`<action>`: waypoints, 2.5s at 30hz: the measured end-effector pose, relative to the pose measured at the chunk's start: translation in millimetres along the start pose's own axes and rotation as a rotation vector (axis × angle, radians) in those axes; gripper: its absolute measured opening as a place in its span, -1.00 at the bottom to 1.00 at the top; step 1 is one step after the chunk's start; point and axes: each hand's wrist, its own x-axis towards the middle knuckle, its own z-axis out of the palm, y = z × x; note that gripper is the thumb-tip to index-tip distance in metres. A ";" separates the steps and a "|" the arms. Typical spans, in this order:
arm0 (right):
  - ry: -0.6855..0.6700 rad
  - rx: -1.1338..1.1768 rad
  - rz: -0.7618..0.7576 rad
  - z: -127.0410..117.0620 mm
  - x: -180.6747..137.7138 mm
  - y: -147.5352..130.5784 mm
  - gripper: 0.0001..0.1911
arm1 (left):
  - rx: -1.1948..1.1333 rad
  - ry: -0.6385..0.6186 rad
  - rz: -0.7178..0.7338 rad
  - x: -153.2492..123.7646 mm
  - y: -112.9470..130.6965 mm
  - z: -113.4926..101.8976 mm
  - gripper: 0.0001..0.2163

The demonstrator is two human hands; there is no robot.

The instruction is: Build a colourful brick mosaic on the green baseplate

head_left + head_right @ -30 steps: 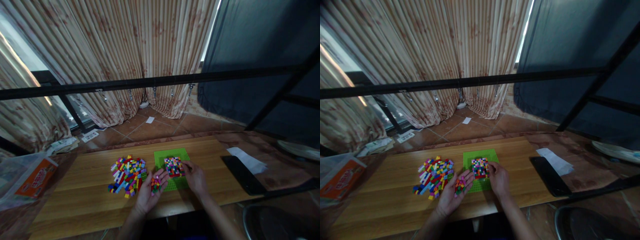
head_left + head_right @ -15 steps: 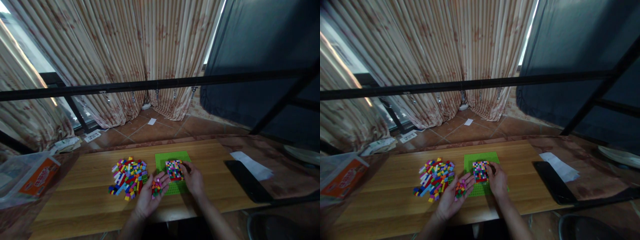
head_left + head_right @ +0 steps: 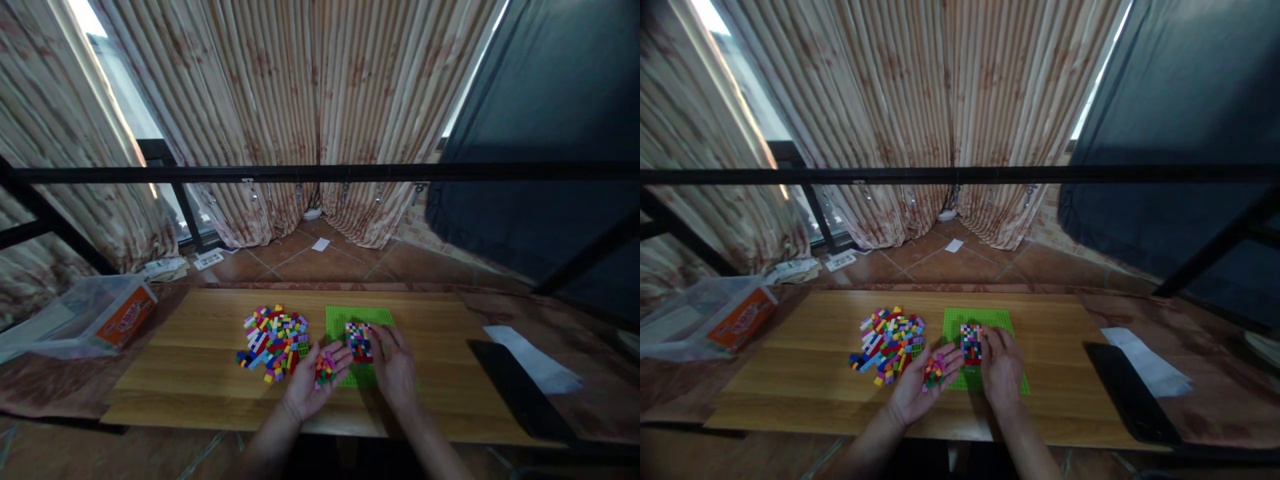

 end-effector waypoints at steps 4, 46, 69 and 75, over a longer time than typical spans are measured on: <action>-0.187 -0.013 -0.257 4.8 -7.5 -37.8 -0.70 | -0.045 -0.014 0.030 0.4 -1.4 2.5 -0.68; -0.055 0.250 0.317 -8.8 -7.5 29.7 -0.64 | -0.028 0.036 0.004 0.0 -0.3 4.2 -0.60; -0.048 0.413 0.495 -4.3 5.7 34.6 -0.64 | -0.009 0.001 -0.008 3.4 -0.3 0.9 -0.59; -0.083 0.382 0.475 -6.4 10.3 39.3 -0.66 | 0.001 0.021 0.005 2.3 -0.9 2.0 -0.60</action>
